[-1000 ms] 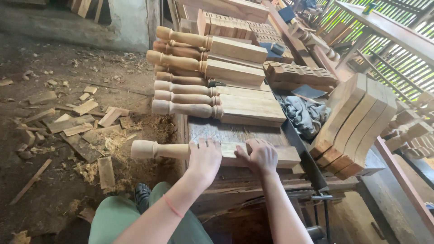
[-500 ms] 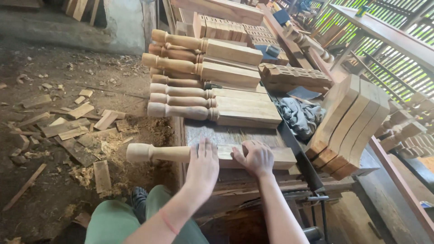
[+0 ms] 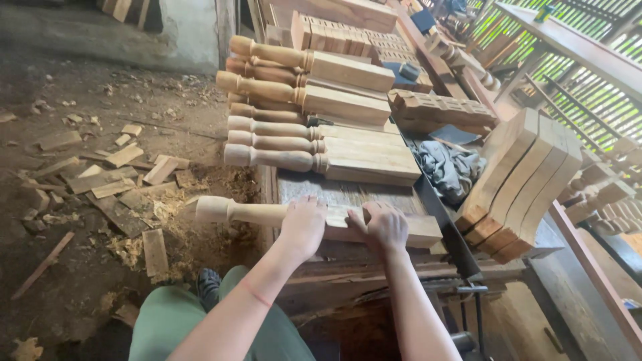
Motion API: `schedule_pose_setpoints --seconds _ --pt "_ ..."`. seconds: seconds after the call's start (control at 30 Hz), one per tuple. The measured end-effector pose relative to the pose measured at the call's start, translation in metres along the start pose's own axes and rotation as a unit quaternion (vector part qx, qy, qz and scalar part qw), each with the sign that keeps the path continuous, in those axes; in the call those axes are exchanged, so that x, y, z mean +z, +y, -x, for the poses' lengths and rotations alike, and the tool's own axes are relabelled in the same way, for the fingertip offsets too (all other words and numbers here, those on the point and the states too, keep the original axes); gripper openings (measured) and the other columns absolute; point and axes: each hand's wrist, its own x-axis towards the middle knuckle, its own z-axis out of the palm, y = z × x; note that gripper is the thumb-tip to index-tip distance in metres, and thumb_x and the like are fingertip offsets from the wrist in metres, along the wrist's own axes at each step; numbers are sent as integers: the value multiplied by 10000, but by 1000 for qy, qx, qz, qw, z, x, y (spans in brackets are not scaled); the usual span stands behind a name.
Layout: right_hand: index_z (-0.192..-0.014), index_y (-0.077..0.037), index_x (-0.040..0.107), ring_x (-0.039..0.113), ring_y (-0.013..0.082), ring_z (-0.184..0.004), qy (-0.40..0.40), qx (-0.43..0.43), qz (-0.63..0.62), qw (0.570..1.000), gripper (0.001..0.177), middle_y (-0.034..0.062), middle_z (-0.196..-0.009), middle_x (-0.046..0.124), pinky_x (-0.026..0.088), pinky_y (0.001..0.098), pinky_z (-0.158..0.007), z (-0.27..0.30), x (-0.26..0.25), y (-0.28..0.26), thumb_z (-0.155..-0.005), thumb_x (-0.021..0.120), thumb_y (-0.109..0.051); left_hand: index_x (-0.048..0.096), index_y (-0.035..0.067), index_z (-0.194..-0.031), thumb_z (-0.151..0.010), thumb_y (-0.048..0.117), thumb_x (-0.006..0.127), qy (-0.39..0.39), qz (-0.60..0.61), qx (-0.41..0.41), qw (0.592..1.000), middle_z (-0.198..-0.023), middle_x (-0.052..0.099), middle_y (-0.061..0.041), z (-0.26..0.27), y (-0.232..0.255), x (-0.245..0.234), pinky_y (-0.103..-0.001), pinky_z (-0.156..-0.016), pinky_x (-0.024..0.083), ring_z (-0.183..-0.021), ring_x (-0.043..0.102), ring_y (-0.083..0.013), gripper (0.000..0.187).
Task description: The recorder is sanding and scraping a carved wooden furniture leg at a workbench to smooth its surface.
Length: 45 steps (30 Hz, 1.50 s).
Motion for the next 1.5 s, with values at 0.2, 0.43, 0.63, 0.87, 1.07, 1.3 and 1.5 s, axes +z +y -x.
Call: schedule_pose_setpoints --seconds 0.2,0.43,0.63,0.87,1.07,1.3,1.5 --pt "-911 -239 706 731 259 -863 23 -11 4 1000 523 45 -821 725 553 403 -807 0 0 0 -837 594 -745 353 -79 -1528 -1015 18 426 -48 203 -105 972 -1526 408 -351 -4 -9 -59 -564 -1173 316 -1415 400 -516 528" --pt "-924 -222 736 742 244 -886 10 3 -6 1000 576 34 -852 751 559 389 -830 2 15 11 -796 591 -765 512 31 -1444 -903 490 579 -5 -44 51 998 -1505 505 -219 47 13 -32 -584 -1174 279 -1428 407 -426 712" --pt "-949 -238 725 737 244 -905 -7 3 -5 1000 582 37 -846 744 552 389 -852 -1 1 4 -821 571 -784 469 104 -1486 -1065 401 433 -149 -14 -65 987 -1615 386 -132 13 9 -29 -689 -1199 104 -1530 216 -416 516" --pt "-944 -216 727 736 265 -924 -16 8 -11 1000 611 60 -864 748 560 419 -842 0 0 0 -815 569 -792 420 108 -1533 -1022 539 404 -136 32 -43 989 -1638 363 -90 38 21 -47 -655 -1218 97 -1552 154 -417 668" --pt "-950 -255 706 727 233 -957 -40 10 5 999 573 21 -888 742 561 408 -846 -8 -5 -1 -853 510 -785 470 159 -1503 -1041 514 376 -130 36 -80 988 -1617 407 -50 7 7 -28 -668 -1219 83 -1563 151 -402 591" --pt "-1016 -262 718 727 241 -1000 -66 10 0 998 586 23 -944 757 545 417 -878 -6 -1 3 -856 511 -787 427 135 -1525 -1064 492 327 -178 47 -76 980 -1653 331 -56 22 21 -50 -667 -1219 42 -1565 132 -374 592" --pt "-1017 -246 708 730 229 -1005 -66 0 16 998 603 24 -946 756 543 397 -898 -4 7 10 -861 501 -791 405 114 -1536 -1056 507 347 -137 34 -81 987 -1675 295 -82 24 22 -28 -640 -1224 58 -1571 127 -357 623"
